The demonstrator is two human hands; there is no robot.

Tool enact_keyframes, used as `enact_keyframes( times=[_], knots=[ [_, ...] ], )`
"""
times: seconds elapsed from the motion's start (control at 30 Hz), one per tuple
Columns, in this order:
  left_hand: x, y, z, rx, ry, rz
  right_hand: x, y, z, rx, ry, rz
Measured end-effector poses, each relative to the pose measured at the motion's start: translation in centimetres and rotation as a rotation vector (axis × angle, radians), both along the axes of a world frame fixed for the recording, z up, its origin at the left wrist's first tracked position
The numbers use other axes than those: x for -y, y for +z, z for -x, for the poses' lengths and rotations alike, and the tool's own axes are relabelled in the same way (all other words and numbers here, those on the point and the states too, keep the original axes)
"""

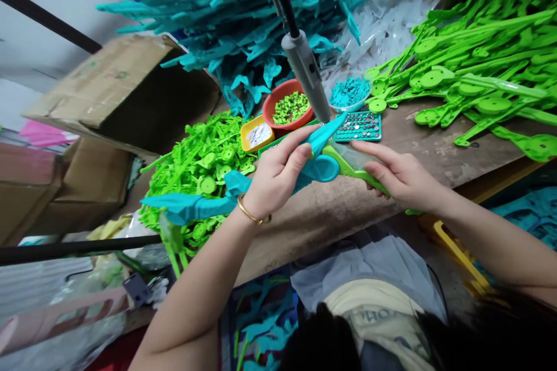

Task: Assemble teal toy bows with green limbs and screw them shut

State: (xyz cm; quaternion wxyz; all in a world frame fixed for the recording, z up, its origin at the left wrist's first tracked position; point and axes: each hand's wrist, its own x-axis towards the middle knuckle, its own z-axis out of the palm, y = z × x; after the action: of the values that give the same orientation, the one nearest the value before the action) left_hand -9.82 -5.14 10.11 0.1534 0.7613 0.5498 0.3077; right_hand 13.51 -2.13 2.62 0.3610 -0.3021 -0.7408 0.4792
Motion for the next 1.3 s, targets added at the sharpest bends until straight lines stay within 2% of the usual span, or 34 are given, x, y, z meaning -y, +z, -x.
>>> enact_keyframes(
  times=[0.17, 0.23, 0.27, 0.33, 0.4, 0.5, 0.57, 0.63, 0.7, 0.8, 0.9, 1.0, 1.1, 1.23, 1.3],
  knots=[
    [0.3, 0.2, 0.1, 0.0, 0.077, -0.105, 1.1, -0.7, 1.2, -0.072, -0.126, -0.05],
    [0.3, 1.1, 0.5, -0.089, 0.031, -0.055, 1.2, -0.7, 1.5, -0.047, -0.086, -0.043],
    [0.2, 1.6, 0.7, -0.148, -0.01, -0.007, 1.1, -0.6, 1.6, -0.032, -0.023, -0.011],
    [0.2, 2.7, 1.0, -0.266, -0.086, 0.1, 0.9, -0.1, 1.6, -0.043, 0.132, 0.112],
    [0.2, 3.5, 0.9, -0.349, -0.096, 0.121, 0.5, 0.5, 1.5, -0.133, 0.191, 0.275],
    [0.7, 3.5, -0.1, -0.471, -0.064, -0.057, 0.0, 1.4, 1.1, -0.249, 0.142, 0.53],
    [1.0, 2.7, -1.0, -0.578, -0.057, -0.183, -0.5, 1.5, 0.7, -0.218, 0.144, 0.71],
    [1.1, 1.8, -1.6, -0.676, -0.071, -0.22, -1.0, 1.1, 0.2, -0.186, 0.193, 0.809],
    [0.9, 1.2, -1.8, -0.753, -0.09, -0.193, -1.4, 0.4, -0.4, -0.267, 0.196, 0.76],
    [0.2, 0.8, -1.6, -0.864, -0.126, -0.116, -1.1, -0.6, -0.9, -0.443, 0.055, 0.464],
    [-0.3, 0.8, -1.8, -0.926, -0.195, -0.036, -0.5, -0.8, -0.8, -0.411, -0.017, 0.15],
    [-0.4, 0.7, -2.4, -0.927, -0.293, 0.041, -0.4, -0.5, -0.4, -0.33, -0.079, -0.058],
    [-0.6, 0.5, -2.8, -0.906, -0.346, 0.05, -0.6, -0.4, -0.3, -0.303, -0.13, -0.124],
    [-1.2, -0.1, -3.0, -0.911, -0.345, 0.042, -0.8, -0.7, -1.0, -0.302, -0.13, -0.058],
    [-1.5, -0.5, -3.3, -0.92, -0.341, 0.067, -0.7, -0.6, -1.2, -0.369, -0.217, -0.044]
  ],
)
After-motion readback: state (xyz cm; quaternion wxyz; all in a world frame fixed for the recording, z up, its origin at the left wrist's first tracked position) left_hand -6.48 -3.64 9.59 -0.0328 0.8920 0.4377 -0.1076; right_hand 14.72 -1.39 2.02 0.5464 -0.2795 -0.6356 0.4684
